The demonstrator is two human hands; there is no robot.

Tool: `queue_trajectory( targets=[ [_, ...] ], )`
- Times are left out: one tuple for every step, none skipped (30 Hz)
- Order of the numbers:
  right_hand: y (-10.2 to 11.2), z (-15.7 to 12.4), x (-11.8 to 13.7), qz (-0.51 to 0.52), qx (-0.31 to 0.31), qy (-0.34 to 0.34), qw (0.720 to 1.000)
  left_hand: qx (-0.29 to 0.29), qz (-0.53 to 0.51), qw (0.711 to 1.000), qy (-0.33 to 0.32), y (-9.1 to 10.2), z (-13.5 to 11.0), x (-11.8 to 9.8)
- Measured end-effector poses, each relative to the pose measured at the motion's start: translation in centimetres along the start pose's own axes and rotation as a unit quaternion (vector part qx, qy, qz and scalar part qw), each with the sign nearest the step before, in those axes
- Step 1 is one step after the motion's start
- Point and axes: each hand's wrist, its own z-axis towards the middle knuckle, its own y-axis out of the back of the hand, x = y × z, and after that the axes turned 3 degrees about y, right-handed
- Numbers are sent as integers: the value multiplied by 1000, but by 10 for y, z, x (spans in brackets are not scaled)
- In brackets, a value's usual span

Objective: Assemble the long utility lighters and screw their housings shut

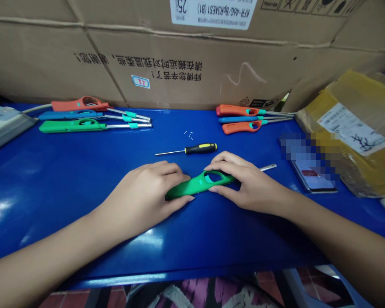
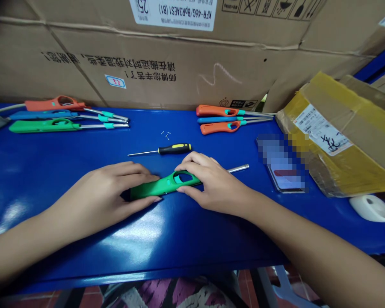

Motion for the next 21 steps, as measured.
queue_trajectory(
  targets=[
    [0,0,0,3,1,-1,1000,-1,0,1000,1,0,0,0],
    [0,0,0,7,1,-1,1000,-2,-1,1000,2,0,0,-1],
    [1,0,1,11,0,-1,1000,-3,-3,1000,3,0,0,-1],
    [1,0,1,15,-1,-1,1000,-4,-5,1000,2,-1,0,-2],
    [1,0,1,19,-3,0,1000,-7,-8,1000,2,-1,-1,-2],
    [2,0,1,22,-5,2,1000,-9,-9,1000,1,-1,-1,-2],
    [2,0,1,24,-6,5,1000,-10,-8,1000,2,-1,-1,-2],
    [2,0,1,25,-7,7,1000,-9,-7,1000,2,-1,-1,-2],
    [2,0,0,23,-7,8,1000,-7,-5,1000,3,-1,-1,-2],
    [2,0,0,20,-6,8,1000,-5,-2,1000,2,-1,-1,-2],
    [1,0,0,15,-5,8,1000,-4,0,1000,1,-1,-1,-2],
    [1,0,0,10,-4,6,1000,-3,2,1000,-1,-1,-1,-2],
    [1,0,-1,7,-3,4,1000,-5,2,1000,-2,-2,-1,-2],
    [1,0,-1,3,-2,2,1000,-4,1,1000,-2,-2,0,-2],
    [0,0,-1,-1,-1,0,1000,-4,-1,1000,-1,-3,0,-2],
    [0,-1,-1,-6,1,-1,1000,-5,-2,1000,0,-4,0,-2],
    [0,-1,-1,-13,3,-1,1000,-4,-3,1000,1,-4,1,-2],
    [0,-1,-2,-22,5,-1,1000,-5,-2,1000,0,-5,1,-1],
    [-1,-1,-2,-30,5,0,1000,-6,-1,1000,-1,-5,1,-1],
    [-1,-2,-2,-38,4,1,999,-8,2,1000,-2,-5,0,-1],
    [-2,-2,-3,-43,4,2,999,-9,5,1000,-2,-5,0,-1]
  ],
)
